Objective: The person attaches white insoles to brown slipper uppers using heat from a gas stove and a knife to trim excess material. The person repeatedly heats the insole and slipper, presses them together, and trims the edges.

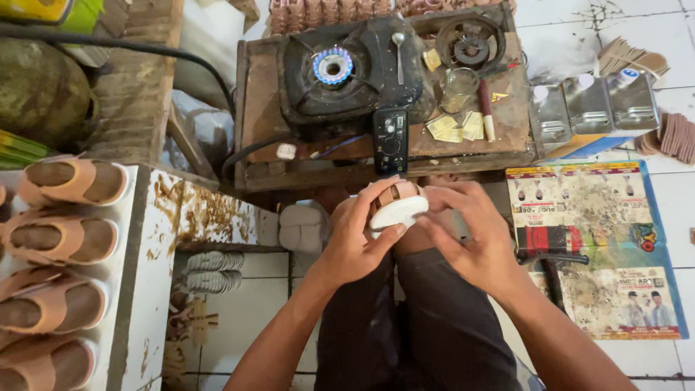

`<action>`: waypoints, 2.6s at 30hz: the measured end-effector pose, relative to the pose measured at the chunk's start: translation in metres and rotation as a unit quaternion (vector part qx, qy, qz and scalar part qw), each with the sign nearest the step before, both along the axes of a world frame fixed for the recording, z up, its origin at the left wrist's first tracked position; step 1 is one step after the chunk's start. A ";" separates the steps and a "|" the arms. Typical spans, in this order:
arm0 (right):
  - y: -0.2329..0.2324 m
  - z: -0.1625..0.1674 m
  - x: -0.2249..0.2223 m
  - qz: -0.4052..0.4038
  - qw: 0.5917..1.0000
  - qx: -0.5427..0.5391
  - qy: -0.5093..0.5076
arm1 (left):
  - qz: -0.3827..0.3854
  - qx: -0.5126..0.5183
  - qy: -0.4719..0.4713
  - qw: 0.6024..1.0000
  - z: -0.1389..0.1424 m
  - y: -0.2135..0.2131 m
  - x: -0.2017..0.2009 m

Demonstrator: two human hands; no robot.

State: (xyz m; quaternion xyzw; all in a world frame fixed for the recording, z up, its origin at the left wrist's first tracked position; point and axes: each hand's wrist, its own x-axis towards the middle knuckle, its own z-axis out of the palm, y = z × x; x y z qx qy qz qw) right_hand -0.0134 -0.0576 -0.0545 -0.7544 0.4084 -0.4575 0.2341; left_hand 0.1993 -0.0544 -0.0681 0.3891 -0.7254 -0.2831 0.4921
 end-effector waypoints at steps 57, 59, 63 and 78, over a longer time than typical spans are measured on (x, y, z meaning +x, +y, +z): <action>0.075 0.024 -0.025 0.065 0.990 0.125 0.004 | -0.104 0.311 0.307 0.893 0.016 0.109 -0.028; 0.082 0.023 -0.025 0.082 0.984 0.148 -0.059 | -0.093 0.291 0.307 0.901 0.019 0.111 -0.029; 0.086 0.024 -0.020 0.097 0.971 0.175 -0.129 | -0.081 0.227 0.290 0.926 0.017 0.110 -0.033; 0.045 -0.193 -0.183 -0.221 0.879 0.269 0.327 | 0.059 -0.197 0.030 0.978 -0.040 0.097 -0.083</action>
